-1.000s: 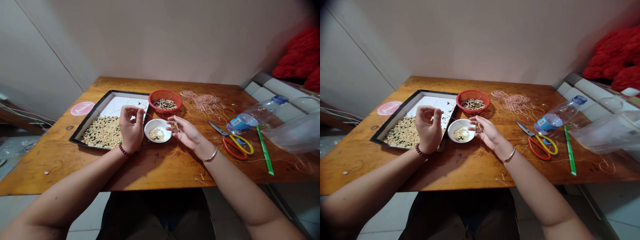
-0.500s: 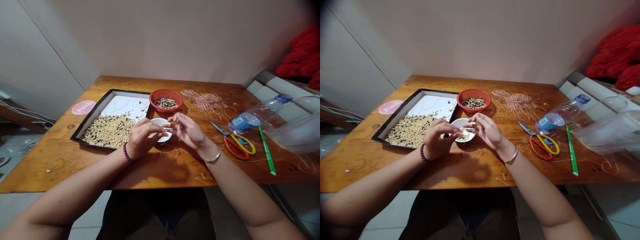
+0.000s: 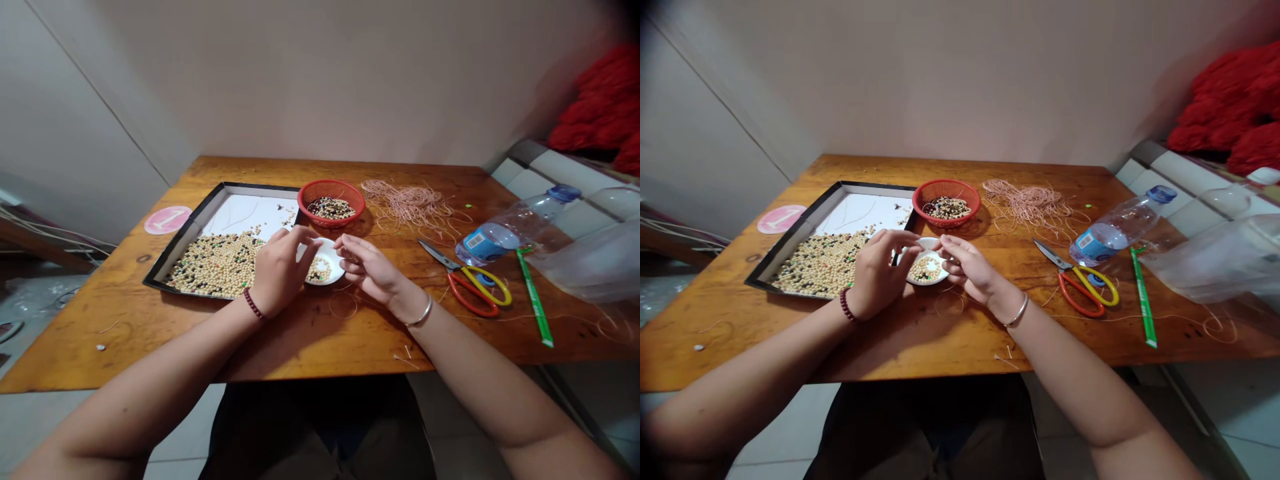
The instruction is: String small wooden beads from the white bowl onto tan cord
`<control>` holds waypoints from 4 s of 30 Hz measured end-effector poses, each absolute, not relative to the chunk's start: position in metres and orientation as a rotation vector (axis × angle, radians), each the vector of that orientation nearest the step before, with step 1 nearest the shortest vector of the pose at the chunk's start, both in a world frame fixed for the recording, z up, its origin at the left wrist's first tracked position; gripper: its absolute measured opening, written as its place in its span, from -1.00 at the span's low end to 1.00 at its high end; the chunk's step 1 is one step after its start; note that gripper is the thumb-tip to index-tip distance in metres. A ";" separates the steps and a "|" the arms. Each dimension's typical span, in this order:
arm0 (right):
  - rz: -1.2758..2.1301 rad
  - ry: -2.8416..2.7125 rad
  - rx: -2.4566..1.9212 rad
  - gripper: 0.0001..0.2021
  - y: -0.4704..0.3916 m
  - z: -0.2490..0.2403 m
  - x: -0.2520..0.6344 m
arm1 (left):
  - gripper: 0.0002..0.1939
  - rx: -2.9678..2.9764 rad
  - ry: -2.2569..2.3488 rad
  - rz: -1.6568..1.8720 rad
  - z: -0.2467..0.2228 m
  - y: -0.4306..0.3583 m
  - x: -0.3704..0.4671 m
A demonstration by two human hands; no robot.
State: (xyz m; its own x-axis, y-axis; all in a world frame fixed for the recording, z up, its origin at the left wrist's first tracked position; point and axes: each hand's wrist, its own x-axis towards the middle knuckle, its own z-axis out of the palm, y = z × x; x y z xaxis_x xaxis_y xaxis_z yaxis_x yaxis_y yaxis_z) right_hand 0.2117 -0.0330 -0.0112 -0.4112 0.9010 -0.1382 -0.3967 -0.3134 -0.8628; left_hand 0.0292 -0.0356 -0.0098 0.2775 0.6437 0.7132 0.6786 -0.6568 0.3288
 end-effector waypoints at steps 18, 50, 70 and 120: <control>1.708 -1.061 -0.851 -0.71 -0.030 -0.015 0.209 | -0.63 -2.663 -1.467 -0.183 -0.013 -0.031 0.021; 1.200 -1.531 -1.110 -0.75 -0.016 -0.024 0.216 | -0.75 -3.021 -1.769 -1.300 -0.012 -0.013 0.023; 1.059 -1.672 -1.057 -0.72 -0.025 -0.018 0.212 | -0.68 -3.124 -1.785 -1.427 -0.009 -0.014 0.026; 1.348 -1.331 -1.046 -0.59 -0.019 -0.024 0.208 | -0.79 -2.902 -1.577 -1.438 -0.011 -0.020 0.026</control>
State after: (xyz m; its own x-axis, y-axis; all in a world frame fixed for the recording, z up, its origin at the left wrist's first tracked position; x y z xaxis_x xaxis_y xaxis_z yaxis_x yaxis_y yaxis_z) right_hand 0.2084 -0.0194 -0.0243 -0.1946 0.9801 0.0403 -0.0532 0.0305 -0.9981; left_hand 0.0263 -0.0202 -0.0106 0.3344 0.8461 0.4151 0.4911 -0.5323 0.6896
